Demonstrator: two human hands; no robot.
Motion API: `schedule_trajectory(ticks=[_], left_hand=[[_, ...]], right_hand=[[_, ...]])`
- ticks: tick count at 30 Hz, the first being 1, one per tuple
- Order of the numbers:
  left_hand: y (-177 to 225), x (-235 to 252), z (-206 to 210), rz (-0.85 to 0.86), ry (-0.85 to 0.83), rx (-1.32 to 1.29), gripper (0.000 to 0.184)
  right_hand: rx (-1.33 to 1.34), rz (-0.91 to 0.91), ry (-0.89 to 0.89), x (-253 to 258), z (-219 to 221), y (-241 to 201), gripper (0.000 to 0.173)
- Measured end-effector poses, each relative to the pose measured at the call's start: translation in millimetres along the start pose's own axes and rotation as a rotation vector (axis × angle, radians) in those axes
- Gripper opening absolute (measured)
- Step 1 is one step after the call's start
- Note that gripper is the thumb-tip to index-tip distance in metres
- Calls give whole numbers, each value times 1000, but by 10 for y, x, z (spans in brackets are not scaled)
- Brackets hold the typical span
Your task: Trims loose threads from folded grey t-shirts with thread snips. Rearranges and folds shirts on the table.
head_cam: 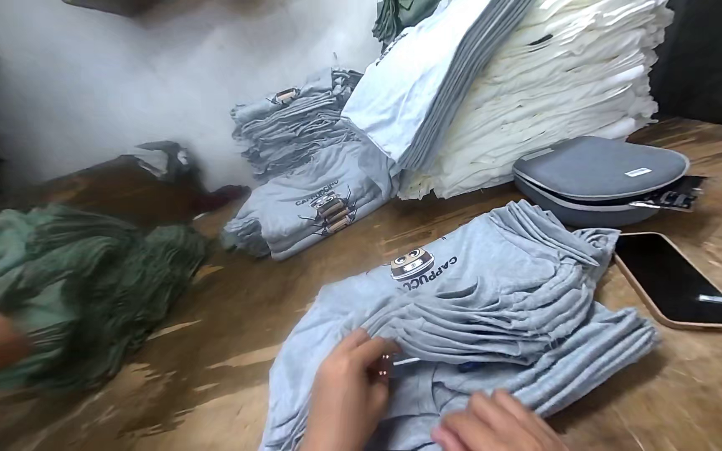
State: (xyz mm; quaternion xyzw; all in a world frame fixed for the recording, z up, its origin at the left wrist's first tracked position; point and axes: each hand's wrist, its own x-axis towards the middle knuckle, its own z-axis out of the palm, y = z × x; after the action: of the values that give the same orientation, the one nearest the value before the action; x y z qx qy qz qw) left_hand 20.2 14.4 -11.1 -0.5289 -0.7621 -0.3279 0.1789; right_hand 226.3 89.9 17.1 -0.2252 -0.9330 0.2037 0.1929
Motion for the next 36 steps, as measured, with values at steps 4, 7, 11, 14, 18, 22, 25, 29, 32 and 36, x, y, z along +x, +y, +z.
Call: schedule_trajectory(ticks=[4,7,11,14,18,22,25,29,32,36], left_hand=[[340,35,-364,-314,-398,-62,25],[465,60,-450,-487,-480,-79,22],[414,13,-357,-552,-537,-397,17],[387,-49,-367,-582,-390,-615,4],[386,-70,-465,-591,-409,-531,7],[349,-125,-420,-505,-432,-274,16],[393,-207,-465,-429,-382,-178,28],[471,-157,-449,-498,-478,-288,24],[357,-135,-273,-573,-418,-532,12],[372,-176,-280,-539,-323,-544,12]], right_hand=[[41,-35,52,267,275,171,22],[266,-214,237,235,360,197,8],[420,-222,377,165,505,140,9],[514,0,337,165,414,166,10],[599,141,150,186,209,174,12],[363,81,95,139,220,114,25],[343,-23,111,114,300,137,16],[385,-281,416,83,519,101,9],[465,-216,455,96,624,85,9],[549,-3,349,154,389,183,9]])
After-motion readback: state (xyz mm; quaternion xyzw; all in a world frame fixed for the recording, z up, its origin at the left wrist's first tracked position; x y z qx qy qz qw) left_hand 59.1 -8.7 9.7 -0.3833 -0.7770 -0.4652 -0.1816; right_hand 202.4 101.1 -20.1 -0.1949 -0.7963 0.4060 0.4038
